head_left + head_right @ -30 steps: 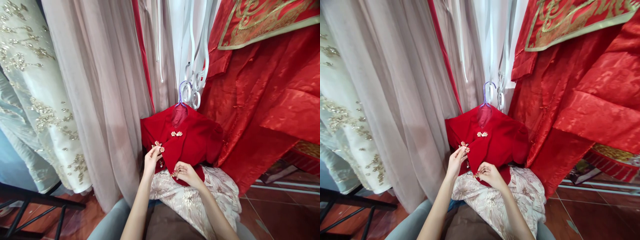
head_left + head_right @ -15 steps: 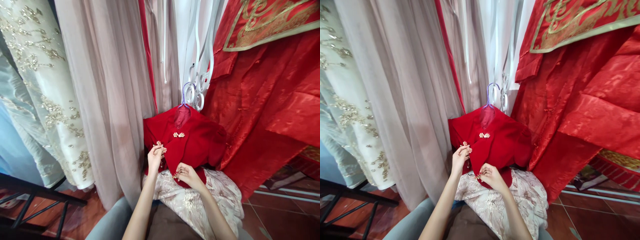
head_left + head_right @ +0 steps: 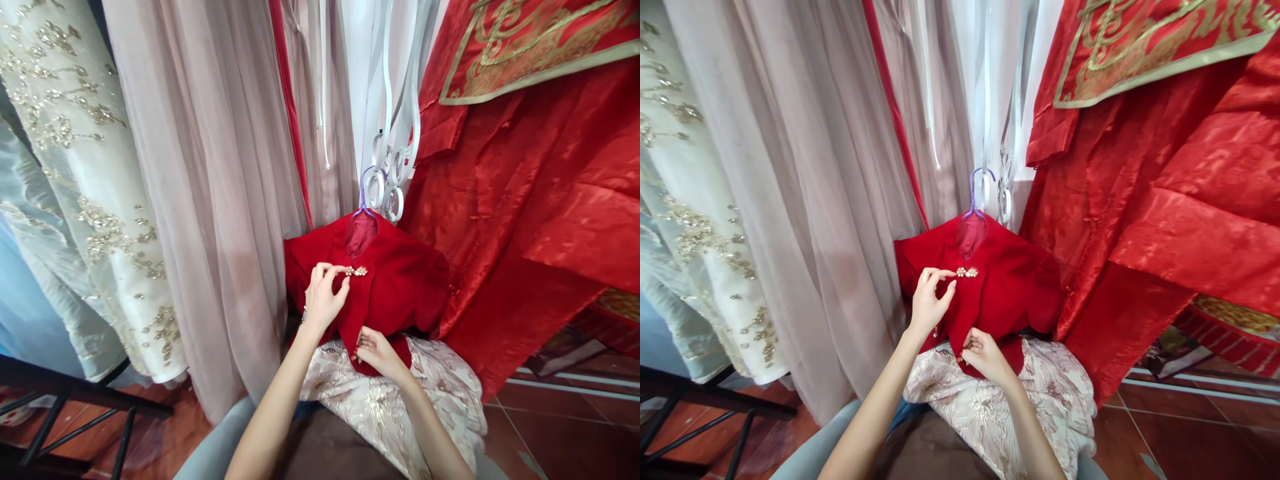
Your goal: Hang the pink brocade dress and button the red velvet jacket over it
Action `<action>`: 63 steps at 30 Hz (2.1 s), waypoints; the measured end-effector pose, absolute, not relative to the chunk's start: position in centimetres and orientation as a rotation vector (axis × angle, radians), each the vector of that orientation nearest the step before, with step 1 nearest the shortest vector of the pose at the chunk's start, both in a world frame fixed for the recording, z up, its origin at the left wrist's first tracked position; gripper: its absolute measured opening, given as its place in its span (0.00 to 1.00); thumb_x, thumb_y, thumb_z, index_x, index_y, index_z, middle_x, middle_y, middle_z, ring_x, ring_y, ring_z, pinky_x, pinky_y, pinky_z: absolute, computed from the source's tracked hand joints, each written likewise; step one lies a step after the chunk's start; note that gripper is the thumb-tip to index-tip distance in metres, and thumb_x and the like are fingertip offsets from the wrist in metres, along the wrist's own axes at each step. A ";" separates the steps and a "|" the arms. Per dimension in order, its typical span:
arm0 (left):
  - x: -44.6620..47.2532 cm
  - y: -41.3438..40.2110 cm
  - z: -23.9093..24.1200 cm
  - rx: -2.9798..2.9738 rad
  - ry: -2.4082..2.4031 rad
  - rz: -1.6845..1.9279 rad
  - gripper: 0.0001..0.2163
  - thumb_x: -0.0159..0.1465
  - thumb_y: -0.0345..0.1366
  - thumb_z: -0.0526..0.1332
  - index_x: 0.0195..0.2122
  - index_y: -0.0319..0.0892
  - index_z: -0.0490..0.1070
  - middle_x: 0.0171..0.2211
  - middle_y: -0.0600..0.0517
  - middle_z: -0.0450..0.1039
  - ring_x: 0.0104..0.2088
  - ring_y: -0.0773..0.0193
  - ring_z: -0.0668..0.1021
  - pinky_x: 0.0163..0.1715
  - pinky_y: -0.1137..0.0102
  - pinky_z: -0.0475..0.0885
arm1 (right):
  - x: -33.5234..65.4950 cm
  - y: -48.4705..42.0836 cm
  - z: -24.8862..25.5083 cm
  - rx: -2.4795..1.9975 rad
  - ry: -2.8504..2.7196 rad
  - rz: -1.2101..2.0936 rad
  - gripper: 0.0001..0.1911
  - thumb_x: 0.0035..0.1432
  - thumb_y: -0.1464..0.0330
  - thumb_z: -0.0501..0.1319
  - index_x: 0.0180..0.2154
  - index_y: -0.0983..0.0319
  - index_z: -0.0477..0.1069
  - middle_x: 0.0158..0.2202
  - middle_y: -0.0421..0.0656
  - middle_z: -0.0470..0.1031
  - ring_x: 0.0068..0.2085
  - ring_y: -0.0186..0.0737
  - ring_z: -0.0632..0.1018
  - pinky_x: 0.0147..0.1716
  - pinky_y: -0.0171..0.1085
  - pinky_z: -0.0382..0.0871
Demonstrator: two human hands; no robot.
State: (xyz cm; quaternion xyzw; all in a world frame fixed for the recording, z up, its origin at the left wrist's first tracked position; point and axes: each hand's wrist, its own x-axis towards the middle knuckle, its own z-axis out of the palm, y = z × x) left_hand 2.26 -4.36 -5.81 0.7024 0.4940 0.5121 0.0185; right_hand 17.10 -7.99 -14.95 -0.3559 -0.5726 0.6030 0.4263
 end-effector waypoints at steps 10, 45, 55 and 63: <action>3.7 -1.7 -4.3 2.704 1.489 1.327 0.05 0.64 0.37 0.56 0.36 0.43 0.69 0.37 0.49 0.65 0.39 0.60 0.68 0.36 0.67 0.68 | 17.0 -8.4 -14.1 -0.902 -1.454 1.453 0.08 0.42 0.69 0.63 0.24 0.60 0.64 0.24 0.37 0.69 0.27 0.33 0.70 0.28 0.33 0.66; 2.0 0.6 -4.7 2.510 1.712 1.679 0.19 0.63 0.27 0.49 0.53 0.43 0.69 0.41 0.44 0.74 0.42 0.56 0.74 0.55 0.55 0.57 | 14.5 -4.6 -4.0 -0.850 -1.404 1.063 0.43 0.52 0.48 0.59 0.62 0.60 0.50 0.67 0.52 0.49 0.66 0.49 0.54 0.62 0.50 0.53; -0.8 -0.7 -7.6 2.032 2.037 2.167 0.28 0.55 0.24 0.56 0.59 0.39 0.60 0.56 0.37 0.57 0.58 0.48 0.62 0.58 0.55 0.57 | 17.5 -4.4 -8.0 -1.355 -1.333 0.305 0.49 0.53 0.48 0.56 0.63 0.74 0.41 0.64 0.69 0.43 0.66 0.65 0.44 0.60 0.60 0.45; -5.4 1.3 -3.0 2.002 1.736 2.218 0.21 0.53 0.22 0.54 0.47 0.42 0.73 0.50 0.45 0.71 0.51 0.57 0.72 0.53 0.66 0.65 | 23.9 -0.5 -5.0 -1.552 -1.349 -0.088 0.41 0.51 0.51 0.58 0.55 0.75 0.54 0.56 0.70 0.58 0.59 0.66 0.60 0.55 0.58 0.54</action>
